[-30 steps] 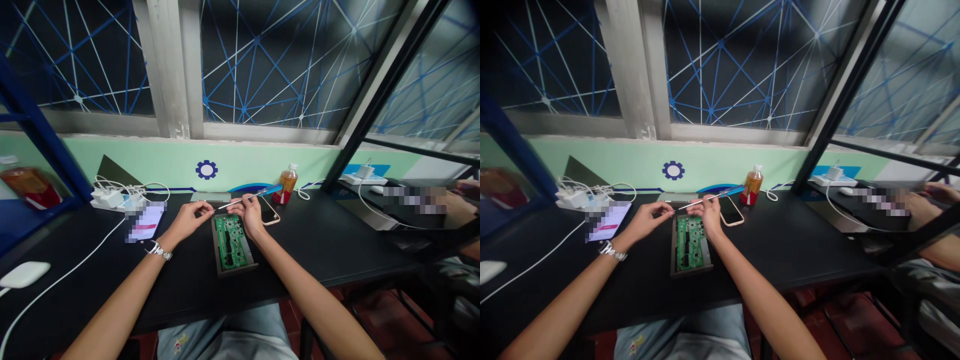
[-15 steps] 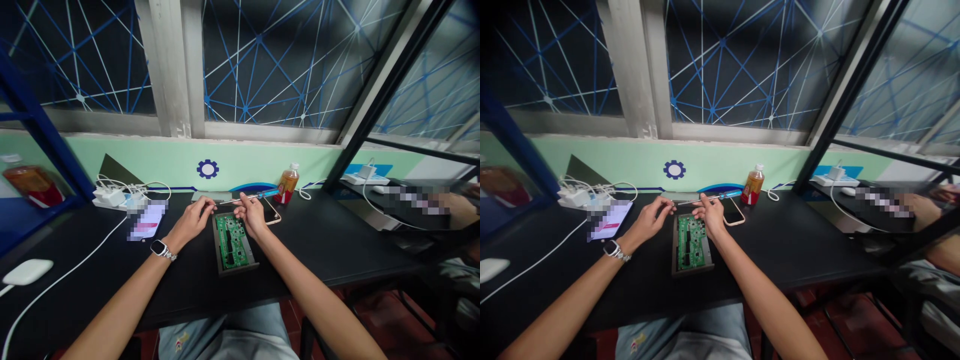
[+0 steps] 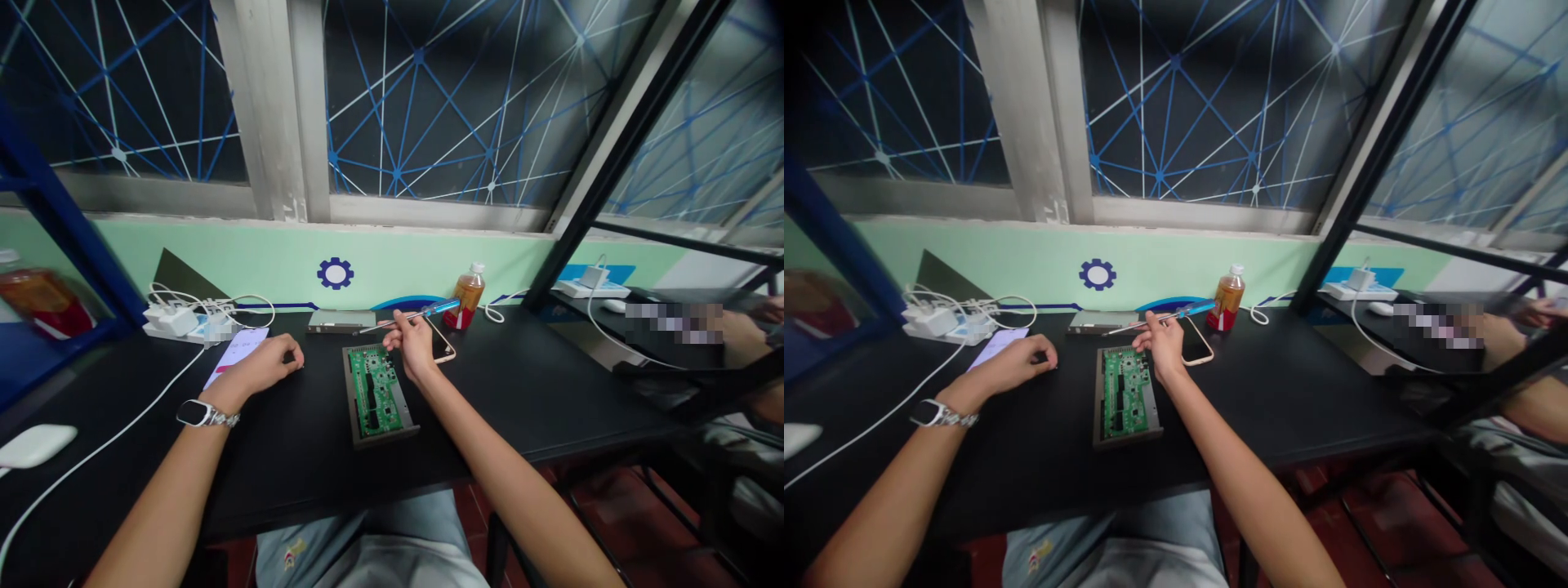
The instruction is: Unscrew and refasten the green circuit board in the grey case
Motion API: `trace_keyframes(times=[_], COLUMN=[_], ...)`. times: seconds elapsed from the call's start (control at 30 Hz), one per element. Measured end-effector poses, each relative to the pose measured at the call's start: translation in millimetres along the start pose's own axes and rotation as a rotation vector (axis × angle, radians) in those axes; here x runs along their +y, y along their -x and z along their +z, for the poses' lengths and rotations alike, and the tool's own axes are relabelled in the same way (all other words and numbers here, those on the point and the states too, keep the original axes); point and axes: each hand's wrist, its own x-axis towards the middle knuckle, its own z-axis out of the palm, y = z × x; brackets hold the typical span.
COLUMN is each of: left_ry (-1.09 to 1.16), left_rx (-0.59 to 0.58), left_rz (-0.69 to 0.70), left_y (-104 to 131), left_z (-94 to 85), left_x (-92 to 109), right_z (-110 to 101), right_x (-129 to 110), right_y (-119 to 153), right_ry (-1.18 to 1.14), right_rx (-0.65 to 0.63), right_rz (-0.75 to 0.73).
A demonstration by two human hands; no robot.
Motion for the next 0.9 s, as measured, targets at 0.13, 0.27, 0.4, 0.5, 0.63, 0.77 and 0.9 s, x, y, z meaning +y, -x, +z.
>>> trace_keyframes(times=[0.13,0.27,0.4,0.5,0.63,0.77,0.9], left_ry=[0.010,0.031,0.035,-0.019,-0.126,-0.091,-0.036], left_rx=[0.016,0.016,0.006,0.029,0.108,0.055,-0.017], left_rz=[-0.028,-0.059,-0.075,-0.079,-0.106,-0.148,-0.245], left_y=[-0.1,2.3,2.7,0.6,-2.2,-2.3,-2.1], left_z=[4.8,1.9,4.2,11.8,22.3,23.8,20.0], left_x=[-3.0,-3.7,-3.2,-1.3,0.6,3.3,7.2], right_z=[3.2,2.8,1.4,0.5,0.5,1.0,0.1], right_x=[3.5,3.2,3.3,4.4,5.1,4.6,5.3], right_y=[3.4,2.9,2.0,1.9,1.9,2.2,1.1], right_ry=[0.038,0.040,0.041,0.046,0.055,0.073,0.092], right_rx=[-0.053,-0.081,-0.082,-0.089,-0.113,-0.116,-0.126], right_rz=[-0.009,-0.012,-0.023,-0.038,-0.045,-0.050,-0.066])
